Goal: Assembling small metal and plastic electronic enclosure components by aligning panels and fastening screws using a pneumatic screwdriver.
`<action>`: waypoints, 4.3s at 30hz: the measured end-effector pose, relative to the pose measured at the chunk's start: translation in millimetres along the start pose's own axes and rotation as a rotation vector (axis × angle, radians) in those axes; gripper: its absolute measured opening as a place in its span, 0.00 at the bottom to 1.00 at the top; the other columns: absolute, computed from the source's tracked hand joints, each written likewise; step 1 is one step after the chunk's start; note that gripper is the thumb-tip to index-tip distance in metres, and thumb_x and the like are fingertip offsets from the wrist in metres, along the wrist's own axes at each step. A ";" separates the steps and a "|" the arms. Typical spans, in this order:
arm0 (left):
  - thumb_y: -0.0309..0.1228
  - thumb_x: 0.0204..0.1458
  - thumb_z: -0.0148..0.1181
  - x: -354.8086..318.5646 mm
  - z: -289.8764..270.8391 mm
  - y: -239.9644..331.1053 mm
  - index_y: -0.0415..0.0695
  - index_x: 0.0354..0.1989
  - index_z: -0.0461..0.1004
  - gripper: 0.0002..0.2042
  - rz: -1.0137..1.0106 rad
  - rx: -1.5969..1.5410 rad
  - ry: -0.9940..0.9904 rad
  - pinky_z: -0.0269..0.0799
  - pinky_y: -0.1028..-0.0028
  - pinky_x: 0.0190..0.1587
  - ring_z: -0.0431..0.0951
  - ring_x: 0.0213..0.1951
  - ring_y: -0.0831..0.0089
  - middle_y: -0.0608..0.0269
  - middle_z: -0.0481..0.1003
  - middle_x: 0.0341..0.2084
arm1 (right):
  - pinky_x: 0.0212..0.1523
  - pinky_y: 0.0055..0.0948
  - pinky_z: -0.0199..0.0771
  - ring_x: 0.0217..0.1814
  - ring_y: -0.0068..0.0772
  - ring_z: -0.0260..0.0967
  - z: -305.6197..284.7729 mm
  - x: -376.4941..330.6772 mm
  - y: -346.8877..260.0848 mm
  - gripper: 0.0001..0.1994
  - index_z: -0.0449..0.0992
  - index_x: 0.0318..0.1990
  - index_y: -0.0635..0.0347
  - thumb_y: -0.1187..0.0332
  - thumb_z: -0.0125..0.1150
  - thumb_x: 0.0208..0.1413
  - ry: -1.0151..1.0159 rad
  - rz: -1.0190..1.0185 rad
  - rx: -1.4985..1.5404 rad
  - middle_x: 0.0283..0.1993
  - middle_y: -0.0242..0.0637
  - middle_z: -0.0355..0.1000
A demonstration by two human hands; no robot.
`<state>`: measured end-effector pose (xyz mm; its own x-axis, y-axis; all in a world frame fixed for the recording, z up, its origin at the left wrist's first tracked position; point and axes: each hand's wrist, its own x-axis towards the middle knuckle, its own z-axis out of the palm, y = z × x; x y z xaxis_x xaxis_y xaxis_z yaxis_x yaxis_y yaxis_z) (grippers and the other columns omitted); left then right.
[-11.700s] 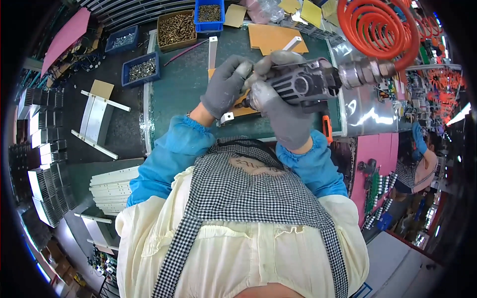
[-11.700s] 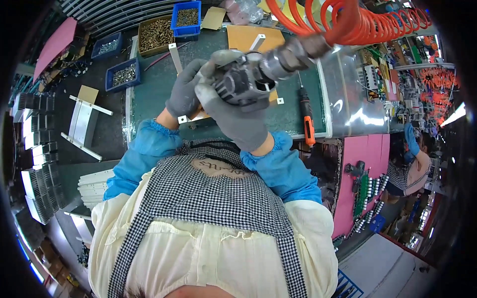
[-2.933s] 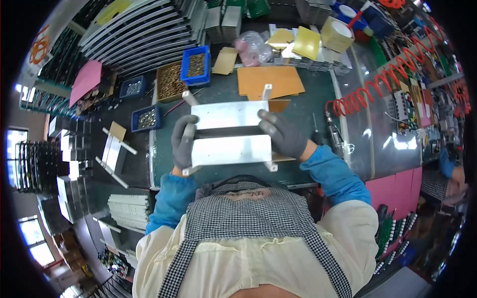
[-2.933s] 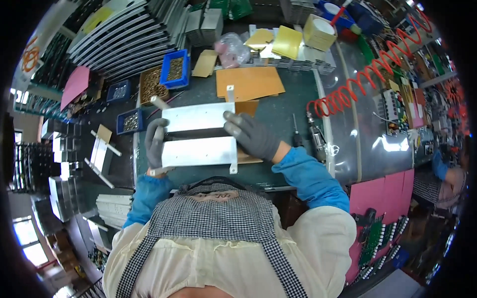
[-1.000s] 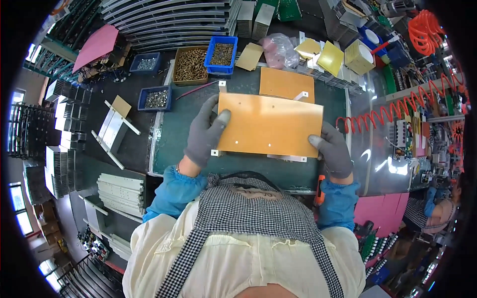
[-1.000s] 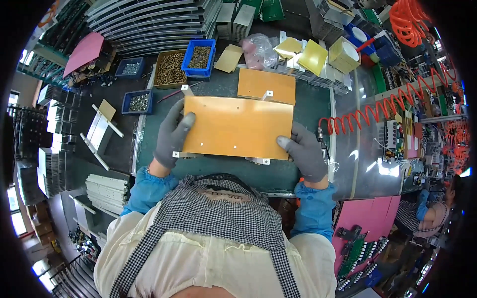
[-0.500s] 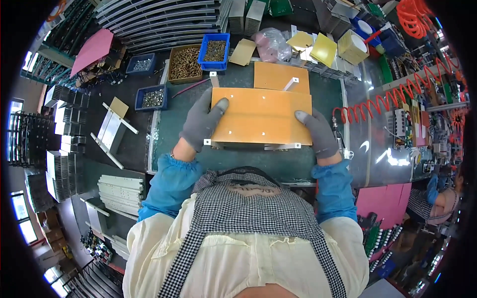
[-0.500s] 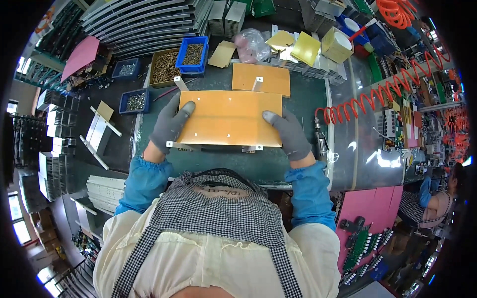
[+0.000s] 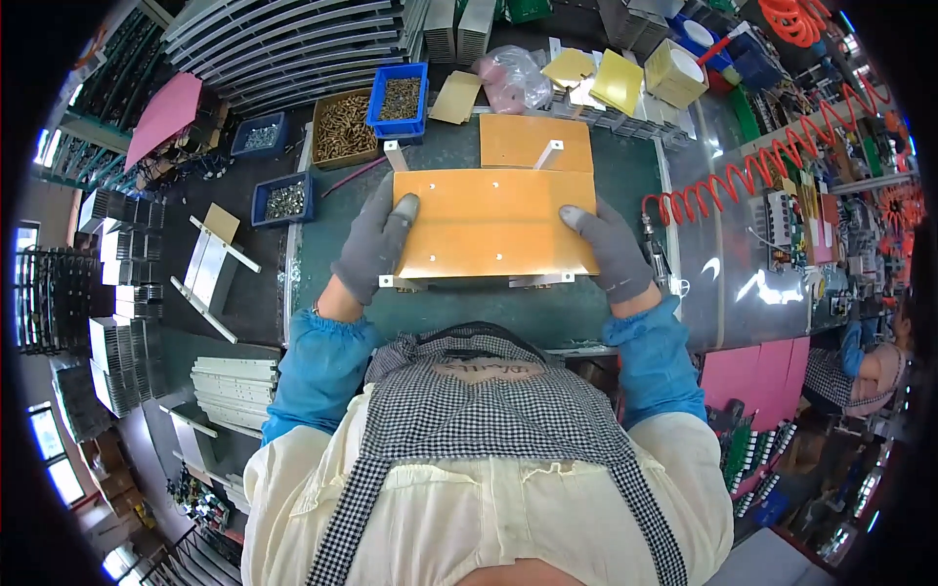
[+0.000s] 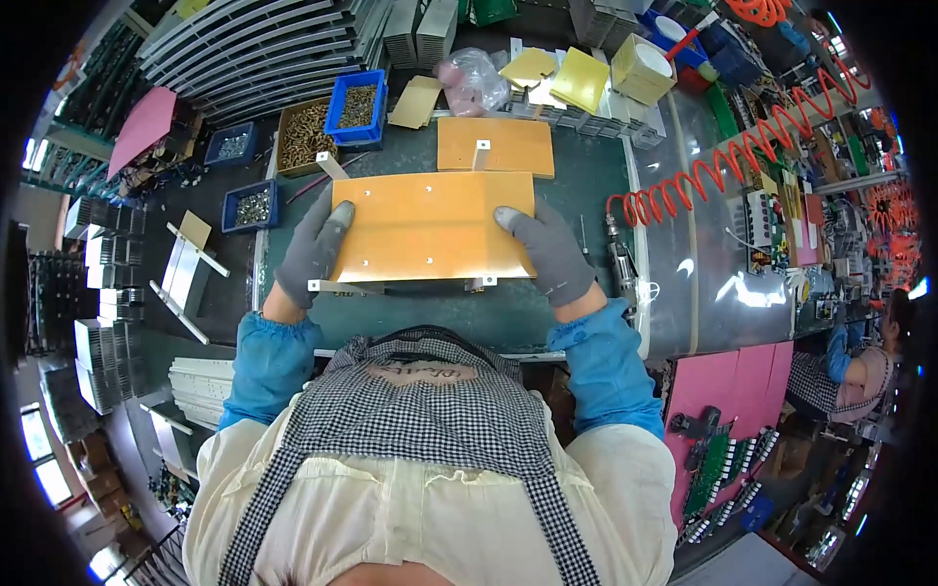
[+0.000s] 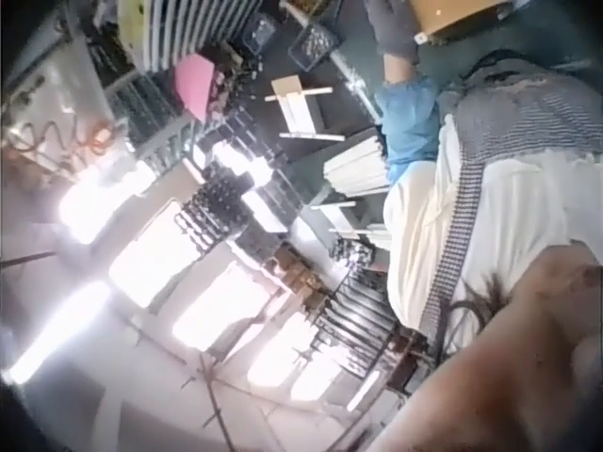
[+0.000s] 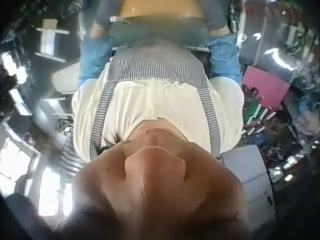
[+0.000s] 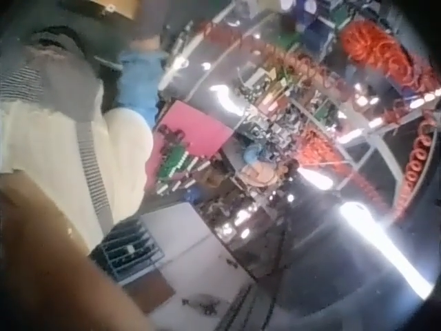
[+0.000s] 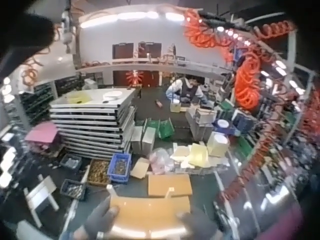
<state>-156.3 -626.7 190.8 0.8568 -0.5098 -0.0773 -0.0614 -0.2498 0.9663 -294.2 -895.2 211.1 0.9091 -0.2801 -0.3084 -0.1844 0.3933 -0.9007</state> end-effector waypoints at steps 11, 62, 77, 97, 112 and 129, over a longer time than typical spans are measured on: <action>0.33 0.63 0.47 0.0 0.5 -0.4 0.39 0.63 0.62 0.21 -0.070 -0.092 -0.001 0.61 0.69 0.59 0.68 0.56 0.67 0.52 0.69 0.54 | 0.53 0.29 0.72 0.50 0.32 0.73 -7.0 2.7 -0.2 0.22 0.68 0.57 0.68 0.67 0.57 0.57 -0.037 0.114 0.037 0.51 0.41 0.73; 0.28 0.64 0.48 -21.3 -82.3 -70.8 0.42 0.58 0.64 0.15 -0.272 -1.497 0.035 0.76 0.82 0.39 0.74 0.45 0.70 0.59 0.70 0.47 | 0.34 0.30 0.70 0.35 0.32 0.68 -184.0 -64.5 -21.1 0.26 0.66 0.56 0.67 0.67 0.62 0.49 0.263 -0.473 -0.027 0.37 0.40 0.70; 0.43 0.64 0.50 -29.9 -55.6 40.6 0.43 0.44 0.69 0.14 -0.261 -1.006 -0.198 0.57 0.89 0.22 0.60 0.24 0.87 0.74 0.65 0.27 | 0.49 0.40 0.72 0.46 0.35 0.67 166.6 -43.2 -92.3 0.20 0.69 0.54 0.61 0.67 0.57 0.53 -0.192 -1.004 0.390 0.46 0.41 0.69; 0.38 0.59 0.55 -18.1 -50.8 16.5 0.38 0.59 0.67 0.23 -0.160 -0.514 -0.050 0.56 0.85 0.25 0.59 0.25 0.86 0.73 0.64 0.27 | 0.38 0.34 0.78 0.35 0.29 0.73 155.6 -26.3 -99.7 0.17 0.67 0.52 0.64 0.75 0.56 0.54 0.114 -1.006 0.023 0.42 0.43 0.73; 0.33 0.51 0.62 -12.9 -24.2 -8.2 0.28 0.63 0.57 0.34 -0.096 -0.405 -0.191 0.69 0.71 0.53 0.73 0.49 0.68 0.50 0.71 0.50 | 0.33 0.22 0.74 0.34 0.22 0.72 127.2 23.3 -76.3 0.17 0.71 0.47 0.64 0.81 0.63 0.48 0.145 -0.899 -0.075 0.37 0.34 0.74; 0.35 0.51 0.62 -19.7 -21.1 -4.9 0.27 0.63 0.56 0.35 -0.101 -0.511 -0.172 0.67 0.71 0.55 0.72 0.52 0.66 0.48 0.70 0.51 | 0.21 0.19 0.64 0.24 0.19 0.67 157.9 21.2 -83.7 0.10 0.71 0.40 0.63 0.80 0.59 0.51 -0.025 -0.788 -0.156 0.32 0.39 0.75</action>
<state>-162.0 -598.0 192.8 0.7469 -0.6420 -0.1732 0.3099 0.1057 0.9449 -200.5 -795.7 328.3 0.8012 -0.4038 0.4416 0.4669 -0.0398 -0.8834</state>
